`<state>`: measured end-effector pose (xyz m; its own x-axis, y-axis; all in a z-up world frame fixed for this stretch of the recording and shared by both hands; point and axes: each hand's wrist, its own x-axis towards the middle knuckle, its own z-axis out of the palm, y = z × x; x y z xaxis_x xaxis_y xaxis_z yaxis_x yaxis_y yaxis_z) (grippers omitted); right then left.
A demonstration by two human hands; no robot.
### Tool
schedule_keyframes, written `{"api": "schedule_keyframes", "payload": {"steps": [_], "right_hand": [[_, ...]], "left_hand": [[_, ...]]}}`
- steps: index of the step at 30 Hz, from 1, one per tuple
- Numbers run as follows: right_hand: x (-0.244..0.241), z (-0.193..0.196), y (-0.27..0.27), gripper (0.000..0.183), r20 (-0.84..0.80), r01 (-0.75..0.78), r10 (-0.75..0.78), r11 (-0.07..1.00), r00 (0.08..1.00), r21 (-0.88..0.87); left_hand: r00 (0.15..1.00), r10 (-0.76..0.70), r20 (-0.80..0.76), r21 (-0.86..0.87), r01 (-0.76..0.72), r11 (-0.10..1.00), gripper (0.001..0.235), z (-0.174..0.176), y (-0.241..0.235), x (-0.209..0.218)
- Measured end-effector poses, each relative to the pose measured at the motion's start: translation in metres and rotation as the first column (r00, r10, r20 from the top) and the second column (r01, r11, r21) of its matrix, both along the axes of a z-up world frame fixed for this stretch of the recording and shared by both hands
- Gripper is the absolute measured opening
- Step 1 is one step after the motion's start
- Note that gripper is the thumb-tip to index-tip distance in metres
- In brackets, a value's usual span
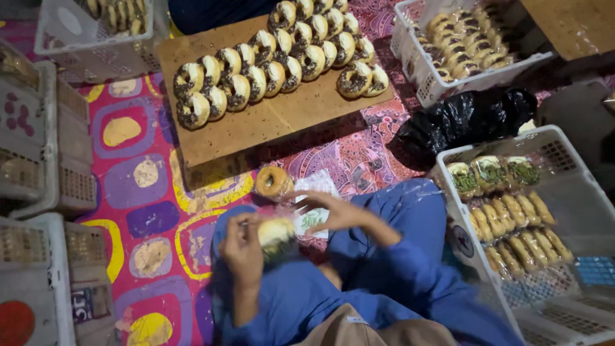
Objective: The person sits on a patterned mat and repeatedly picks up round pastries from a wooden board. They place each pastry into a small clear plastic bag, seal it, and then place the packaged item into a white plastic crate. The person continues this process for multiple pastries throughout the clip.
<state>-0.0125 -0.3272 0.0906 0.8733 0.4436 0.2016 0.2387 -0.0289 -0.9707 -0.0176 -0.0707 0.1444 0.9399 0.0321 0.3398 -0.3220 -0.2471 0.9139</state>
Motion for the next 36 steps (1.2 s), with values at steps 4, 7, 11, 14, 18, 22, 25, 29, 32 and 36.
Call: {"api": "schedule_keyframes", "payload": {"steps": [4, 7, 11, 14, 18, 22, 25, 29, 32, 36], "right_hand": [[0.023, -0.035, 0.069, 0.021, -0.138, 0.305, -0.274, 0.894, 0.952, 0.328], [0.041, -0.079, 0.106, 0.021, -0.157, 0.552, -0.532, 0.768, 0.832, 0.325], [-0.004, -0.152, 0.143, 0.018, -0.068, 0.622, -0.621, 0.765, 0.781, 0.169], [-0.038, -0.201, 0.149, 0.021, -0.09, 0.577, -0.573, 0.816, 0.815, 0.034], [-0.045, -0.236, 0.125, 0.018, -0.558, 0.589, -0.483, 0.808, 0.675, 0.012], [0.001, -0.244, 0.052, 0.035, -0.517, 0.683, -0.601, 0.729, 0.609, -0.043], [0.028, -0.239, 0.019, 0.038, -0.487, 0.746, -0.699, 0.652, 0.524, -0.133], [0.047, -0.23, 0.03, 0.042, -0.583, 0.743, -0.627, 0.667, 0.517, -0.058], [0.071, -0.226, 0.055, 0.062, -0.465, 0.775, -0.754, 0.6, 0.464, -0.198], [0.108, -0.215, 0.092, 0.099, -0.465, 0.749, -0.802, 0.558, 0.375, -0.357]], "left_hand": [[0.978, 0.019, -0.209, -0.376, -0.098, 0.921, 0.008, -0.059, 0.007, 0.027], [0.986, 0.103, -0.13, -0.322, -0.14, 0.936, 0.007, -0.084, 0.039, 0.038], [0.978, 0.203, -0.047, -0.001, -0.203, 0.979, 0.005, -0.145, 0.075, -0.001], [0.914, 0.247, -0.323, -0.027, -0.27, 0.962, 0.008, -0.196, 0.089, -0.03], [0.94, 0.18, -0.289, -0.221, -0.249, 0.943, 0.008, -0.223, 0.095, -0.025], [0.96, 0.07, -0.27, -0.376, -0.172, 0.911, 0.02, -0.236, 0.066, 0.051], [0.944, -0.089, -0.317, -0.411, -0.052, 0.91, 0.029, -0.253, 0.027, 0.135], [0.924, -0.124, -0.361, -0.146, 0.075, 0.986, 0.033, -0.262, -0.002, 0.191], [0.991, -0.037, -0.128, 0.432, 0.09, 0.897, 0.059, -0.269, 0.003, 0.211], [0.607, -0.391, -0.692, -0.041, 0.508, 0.86, 0.086, -0.27, 0.002, 0.232]]}}
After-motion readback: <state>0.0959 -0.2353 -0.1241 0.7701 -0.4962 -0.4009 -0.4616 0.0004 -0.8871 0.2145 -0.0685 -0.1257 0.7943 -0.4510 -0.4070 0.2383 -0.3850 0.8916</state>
